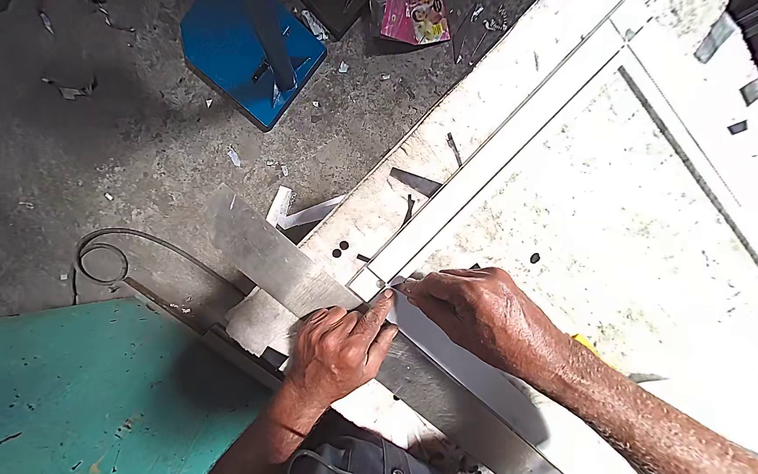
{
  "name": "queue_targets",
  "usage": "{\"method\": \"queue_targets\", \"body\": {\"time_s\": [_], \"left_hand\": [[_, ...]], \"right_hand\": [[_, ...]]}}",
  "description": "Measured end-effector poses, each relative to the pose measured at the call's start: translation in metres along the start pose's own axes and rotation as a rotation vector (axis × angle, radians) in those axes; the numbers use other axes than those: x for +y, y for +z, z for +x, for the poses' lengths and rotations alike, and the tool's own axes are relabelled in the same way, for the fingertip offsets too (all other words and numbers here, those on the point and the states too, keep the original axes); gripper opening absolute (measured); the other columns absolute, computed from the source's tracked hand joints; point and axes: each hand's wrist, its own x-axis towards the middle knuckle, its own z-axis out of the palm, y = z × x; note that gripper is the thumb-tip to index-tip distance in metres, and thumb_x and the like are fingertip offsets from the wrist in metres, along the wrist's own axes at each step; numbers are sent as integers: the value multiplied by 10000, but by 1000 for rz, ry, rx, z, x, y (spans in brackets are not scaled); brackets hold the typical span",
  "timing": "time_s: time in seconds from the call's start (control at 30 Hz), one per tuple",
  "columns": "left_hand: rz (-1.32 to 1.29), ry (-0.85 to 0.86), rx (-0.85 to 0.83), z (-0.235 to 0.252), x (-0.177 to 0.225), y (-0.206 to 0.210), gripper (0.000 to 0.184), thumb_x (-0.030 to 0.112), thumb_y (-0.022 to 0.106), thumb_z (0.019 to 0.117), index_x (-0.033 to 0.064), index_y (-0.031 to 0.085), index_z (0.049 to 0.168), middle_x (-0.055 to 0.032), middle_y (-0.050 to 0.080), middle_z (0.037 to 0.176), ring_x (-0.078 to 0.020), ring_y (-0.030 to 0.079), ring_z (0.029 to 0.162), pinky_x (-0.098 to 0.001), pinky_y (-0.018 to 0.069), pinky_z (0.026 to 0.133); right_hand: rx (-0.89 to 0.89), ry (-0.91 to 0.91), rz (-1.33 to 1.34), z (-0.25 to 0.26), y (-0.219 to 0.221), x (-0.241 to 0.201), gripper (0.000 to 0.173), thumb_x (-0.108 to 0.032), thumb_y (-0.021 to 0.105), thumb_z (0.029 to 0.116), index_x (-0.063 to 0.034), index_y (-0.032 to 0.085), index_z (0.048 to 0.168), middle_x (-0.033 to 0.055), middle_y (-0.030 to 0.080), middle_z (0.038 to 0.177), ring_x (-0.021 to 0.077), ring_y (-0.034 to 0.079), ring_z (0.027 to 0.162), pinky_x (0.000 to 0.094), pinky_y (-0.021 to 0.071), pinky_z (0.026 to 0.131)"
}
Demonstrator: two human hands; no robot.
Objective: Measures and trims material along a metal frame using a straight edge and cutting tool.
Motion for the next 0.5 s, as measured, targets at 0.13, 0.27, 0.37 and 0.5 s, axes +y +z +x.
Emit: {"method": "queue_targets", "body": {"time_s": [0.13, 0.27, 0.37, 0.5], "left_hand": [[5, 3, 5, 0, 0, 0, 401, 412, 627, 957, 214, 741, 1286, 15, 558, 559, -160, 488, 504, -310, 392, 523], [3, -1, -5, 1, 0, -1, 401, 415, 626, 958, 223, 738, 1292, 17, 547, 555, -161, 485, 501, -309, 394, 523], [1, -1, -8, 2, 0, 0, 398, 413, 626, 960, 224, 738, 1292, 15, 552, 556, -164, 489, 504, -310, 395, 526], [7, 0, -12, 2, 0, -1, 402, 414, 623, 959, 222, 738, 1293, 16, 548, 550, -162, 488, 504, -312, 395, 527]], "right_hand": [[-30, 16, 82, 3, -2, 5, 243, -281, 559, 1019, -174, 769, 960, -74, 714, 784, -9, 647, 688, 176, 527, 631], [-52, 38, 118, 5, -2, 8, 250, -322, 568, 1021, -196, 782, 991, -94, 725, 812, -35, 647, 704, 159, 529, 642], [-55, 29, 130, 6, -3, 9, 254, -325, 566, 1026, -194, 779, 989, -91, 723, 809, -30, 647, 702, 166, 528, 637], [-56, 14, 119, 6, -3, 10, 250, -313, 565, 1024, -191, 781, 999, -84, 722, 807, -22, 646, 707, 170, 521, 643]]}}
